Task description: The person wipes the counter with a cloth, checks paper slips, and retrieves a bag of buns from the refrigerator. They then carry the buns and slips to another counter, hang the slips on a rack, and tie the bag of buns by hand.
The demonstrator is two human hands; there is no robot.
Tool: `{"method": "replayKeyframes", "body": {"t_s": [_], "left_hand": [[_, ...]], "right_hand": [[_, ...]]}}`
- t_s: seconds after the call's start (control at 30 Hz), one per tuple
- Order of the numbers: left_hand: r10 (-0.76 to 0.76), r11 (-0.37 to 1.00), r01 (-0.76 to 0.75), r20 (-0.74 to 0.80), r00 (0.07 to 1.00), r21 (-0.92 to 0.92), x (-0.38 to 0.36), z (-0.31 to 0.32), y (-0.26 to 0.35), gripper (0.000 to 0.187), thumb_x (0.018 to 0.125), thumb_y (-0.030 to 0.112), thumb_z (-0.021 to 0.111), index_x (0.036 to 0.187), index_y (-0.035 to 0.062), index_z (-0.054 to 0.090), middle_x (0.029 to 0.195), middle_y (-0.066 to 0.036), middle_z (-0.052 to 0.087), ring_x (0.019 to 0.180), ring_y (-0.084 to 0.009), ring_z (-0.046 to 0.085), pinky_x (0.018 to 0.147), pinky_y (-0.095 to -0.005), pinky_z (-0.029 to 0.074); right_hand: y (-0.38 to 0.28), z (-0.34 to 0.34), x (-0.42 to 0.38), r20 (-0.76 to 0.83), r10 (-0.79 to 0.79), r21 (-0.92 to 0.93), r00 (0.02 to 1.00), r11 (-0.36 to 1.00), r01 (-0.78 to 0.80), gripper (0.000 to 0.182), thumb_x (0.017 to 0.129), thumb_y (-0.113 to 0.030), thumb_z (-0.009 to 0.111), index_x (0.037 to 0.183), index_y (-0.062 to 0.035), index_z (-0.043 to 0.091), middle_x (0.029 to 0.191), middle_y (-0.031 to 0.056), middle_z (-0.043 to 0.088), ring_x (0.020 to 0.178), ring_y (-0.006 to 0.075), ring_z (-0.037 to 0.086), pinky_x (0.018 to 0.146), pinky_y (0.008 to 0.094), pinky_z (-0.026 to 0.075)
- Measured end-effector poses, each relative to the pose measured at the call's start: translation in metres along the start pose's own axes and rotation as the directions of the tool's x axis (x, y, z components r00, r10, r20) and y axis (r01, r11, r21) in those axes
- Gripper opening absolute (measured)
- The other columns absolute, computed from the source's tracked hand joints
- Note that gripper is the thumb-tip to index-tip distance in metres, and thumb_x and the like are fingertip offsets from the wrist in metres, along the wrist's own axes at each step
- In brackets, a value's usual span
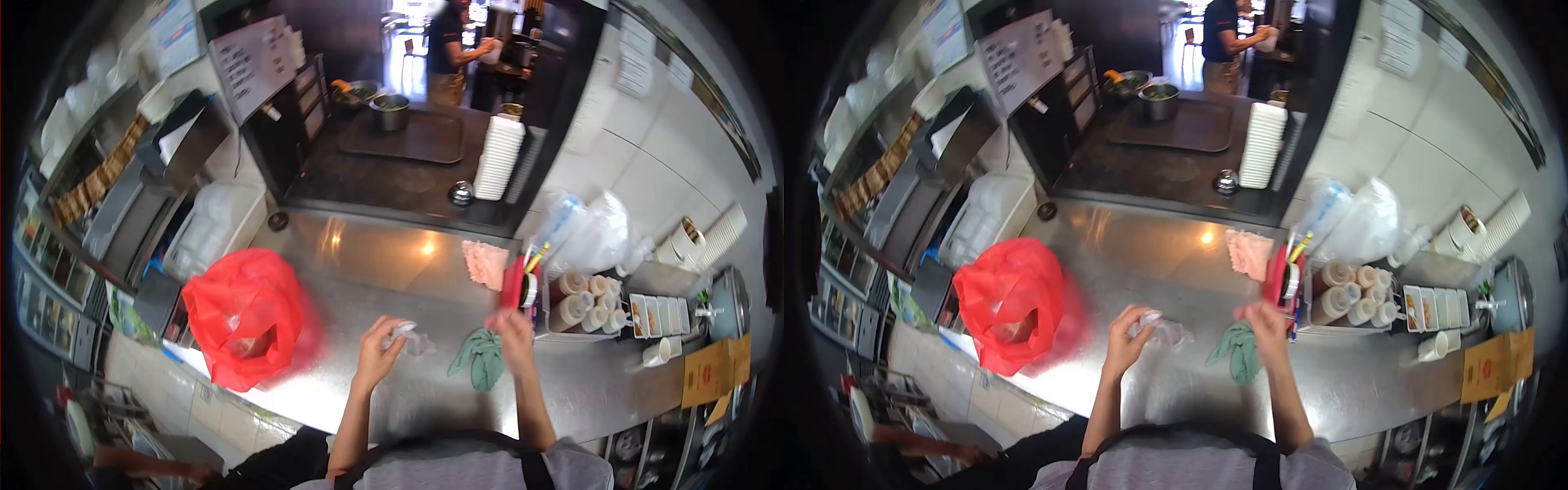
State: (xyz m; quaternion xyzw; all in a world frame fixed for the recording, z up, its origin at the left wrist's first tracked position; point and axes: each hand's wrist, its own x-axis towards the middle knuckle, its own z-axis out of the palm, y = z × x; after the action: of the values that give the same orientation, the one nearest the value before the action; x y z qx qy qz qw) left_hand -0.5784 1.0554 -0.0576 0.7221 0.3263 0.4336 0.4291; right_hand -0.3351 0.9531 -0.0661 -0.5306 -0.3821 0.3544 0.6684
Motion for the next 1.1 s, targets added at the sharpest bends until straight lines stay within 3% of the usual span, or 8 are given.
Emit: {"method": "replayKeyframes", "body": {"t_s": [0.17,0.37,0.43,0.53,0.63,0.67,0.8,1.1], "left_hand": [[0.231,0.957,-0.176,-0.242,0.942,0.23,-0.002,0.017,0.048,0.018,0.08,-0.001,0.061,0.097,0.0018,0.065,0.09,-0.009,0.061,0.078,-0.0154,0.056,0.072,-0.0254,0.045],[0.076,0.944,-0.019,0.16,0.984,-0.331,-0.031,0.079,0.117,0.022,0.092,0.009,0.05,0.105,-0.0037,0.063,0.109,-0.014,0.06,0.095,-0.0196,0.059,0.079,-0.0289,0.047],[0.236,0.831,-0.064,0.247,0.94,-0.552,-0.044,0.112,0.127,0.032,0.097,0.018,0.044,0.108,-0.006,0.06,0.109,-0.016,0.059,0.097,-0.0213,0.058,0.082,-0.0297,0.046],[0.16,0.791,0.039,0.268,0.95,-0.611,-0.063,0.135,0.127,0.048,0.099,0.032,0.036,0.111,-0.0093,0.057,0.114,-0.017,0.055,0.101,-0.0231,0.056,0.087,-0.0321,0.045],[0.131,0.743,0.034,0.195,0.972,-0.668,-0.079,0.153,0.137,0.024,0.094,0.011,0.048,0.104,-0.008,0.058,0.111,-0.014,0.054,0.097,-0.0198,0.056,0.083,-0.0313,0.048],[0.151,0.781,-0.029,0.143,0.978,-0.624,-0.085,0.158,0.14,0.018,0.091,0.005,0.051,0.102,-0.0075,0.058,0.109,-0.013,0.054,0.095,-0.0187,0.056,0.082,-0.0304,0.049],[0.028,0.787,0.033,0.088,0.996,-0.616,-0.102,0.168,0.148,0.016,0.078,-0.012,0.062,0.093,-0.004,0.059,0.098,-0.008,0.053,0.09,-0.0135,0.056,0.076,-0.0251,0.049],[0.018,0.84,0.136,0.276,0.961,-0.526,-0.108,0.16,0.14,0.018,0.074,-0.012,0.064,0.087,0.0003,0.059,0.09,-0.002,0.052,0.083,-0.0081,0.052,0.073,-0.0199,0.042]], "right_hand": [[-0.003,-0.034,-0.066,0.265,-0.061,0.543,0.962,0.834,-0.097,0.043,0.095,-0.04,0.043,0.071,-0.0052,0.054,0.064,0.0032,0.051,0.057,0.0138,0.05,0.096,0.0441,0.038],[-0.093,-0.014,-0.053,0.525,-0.541,0.794,0.657,0.59,-0.148,0.053,0.092,-0.053,0.04,0.07,-0.0069,0.051,0.063,0.0011,0.048,0.049,0.0114,0.049,0.104,0.0481,0.031],[-0.102,-0.014,-0.056,0.502,-0.591,0.839,0.631,0.511,-0.188,0.053,0.091,-0.055,0.041,0.073,-0.0061,0.05,0.064,0.002,0.049,0.049,0.0119,0.049,0.106,0.0482,0.028],[-0.1,-0.029,-0.067,0.45,-0.612,0.887,0.65,0.393,-0.245,0.052,0.092,-0.053,0.04,0.078,-0.0041,0.049,0.066,0.0042,0.049,0.05,0.0138,0.047,0.108,0.0469,0.026],[-0.101,-0.045,-0.08,0.434,-0.559,0.889,0.707,0.393,-0.235,0.052,0.092,-0.053,0.04,0.078,-0.0039,0.049,0.066,0.005,0.049,0.051,0.0146,0.048,0.105,0.0428,0.03],[-0.093,-0.054,-0.084,0.435,-0.539,0.885,0.722,0.404,-0.232,0.052,0.092,-0.054,0.041,0.079,-0.0037,0.049,0.066,0.0052,0.048,0.054,0.0152,0.048,0.089,0.036,0.043],[-0.091,-0.069,-0.098,0.551,-0.485,0.794,0.679,0.555,-0.248,0.053,0.089,-0.055,0.047,0.078,-0.0031,0.052,0.068,0.0068,0.052,0.059,0.0161,0.049,0.058,0.0285,0.041],[-0.109,-0.097,-0.102,0.793,-0.445,0.538,0.416,0.832,-0.135,0.055,0.084,-0.053,0.058,0.09,0.0012,0.061,0.079,0.0094,0.06,0.074,0.0198,0.057,0.074,0.0329,0.044]]}}
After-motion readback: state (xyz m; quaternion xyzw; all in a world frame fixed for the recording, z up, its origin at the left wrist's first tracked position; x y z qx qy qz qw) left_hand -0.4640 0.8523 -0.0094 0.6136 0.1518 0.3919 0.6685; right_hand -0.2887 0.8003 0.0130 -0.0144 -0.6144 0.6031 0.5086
